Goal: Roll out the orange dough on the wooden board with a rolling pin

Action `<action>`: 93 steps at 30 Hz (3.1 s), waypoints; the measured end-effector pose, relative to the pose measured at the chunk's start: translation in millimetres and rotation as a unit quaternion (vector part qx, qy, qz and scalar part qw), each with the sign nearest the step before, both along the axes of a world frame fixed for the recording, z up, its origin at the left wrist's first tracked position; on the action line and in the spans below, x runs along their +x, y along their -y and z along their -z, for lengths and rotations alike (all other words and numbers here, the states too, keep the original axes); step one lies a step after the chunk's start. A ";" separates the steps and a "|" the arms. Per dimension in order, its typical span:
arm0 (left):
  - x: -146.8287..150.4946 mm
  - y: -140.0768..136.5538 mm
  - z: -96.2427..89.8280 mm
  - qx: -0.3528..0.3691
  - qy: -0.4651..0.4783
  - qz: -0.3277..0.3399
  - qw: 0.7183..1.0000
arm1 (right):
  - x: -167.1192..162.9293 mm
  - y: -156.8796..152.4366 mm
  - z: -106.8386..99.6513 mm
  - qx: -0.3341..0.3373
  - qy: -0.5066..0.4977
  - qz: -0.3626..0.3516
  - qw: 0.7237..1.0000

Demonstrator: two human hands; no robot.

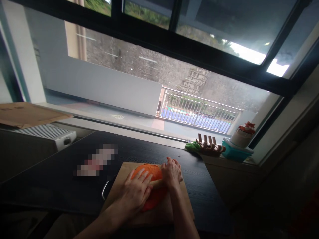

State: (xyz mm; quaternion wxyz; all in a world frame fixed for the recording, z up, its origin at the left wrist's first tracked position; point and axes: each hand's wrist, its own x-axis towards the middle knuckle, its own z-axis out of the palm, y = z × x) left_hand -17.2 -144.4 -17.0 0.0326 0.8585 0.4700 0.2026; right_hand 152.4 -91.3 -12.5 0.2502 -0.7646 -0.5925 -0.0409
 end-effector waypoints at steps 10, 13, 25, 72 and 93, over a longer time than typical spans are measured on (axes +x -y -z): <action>-0.2 -3.2 1.2 0.031 -0.021 -0.013 0.999 | -7.8 -29.6 -7.5 -0.111 0.005 -0.045 0.993; 7.5 12.0 13.8 0.049 -0.036 -0.003 0.998 | 1.4 -3.1 -3.2 -0.102 -0.009 -0.031 0.994; -2.6 32.5 41.1 0.238 -0.023 0.047 0.970 | 7.2 14.2 4.6 -0.051 -0.058 -0.002 0.997; -10.8 43.5 34.2 0.189 0.044 -0.047 0.980 | -12.5 -26.5 3.1 -0.106 -0.016 -0.181 0.978; -52.8 42.5 42.1 0.240 0.038 -0.049 0.969 | -128.7 -78.6 -3.5 -0.156 0.090 -0.281 0.943</action>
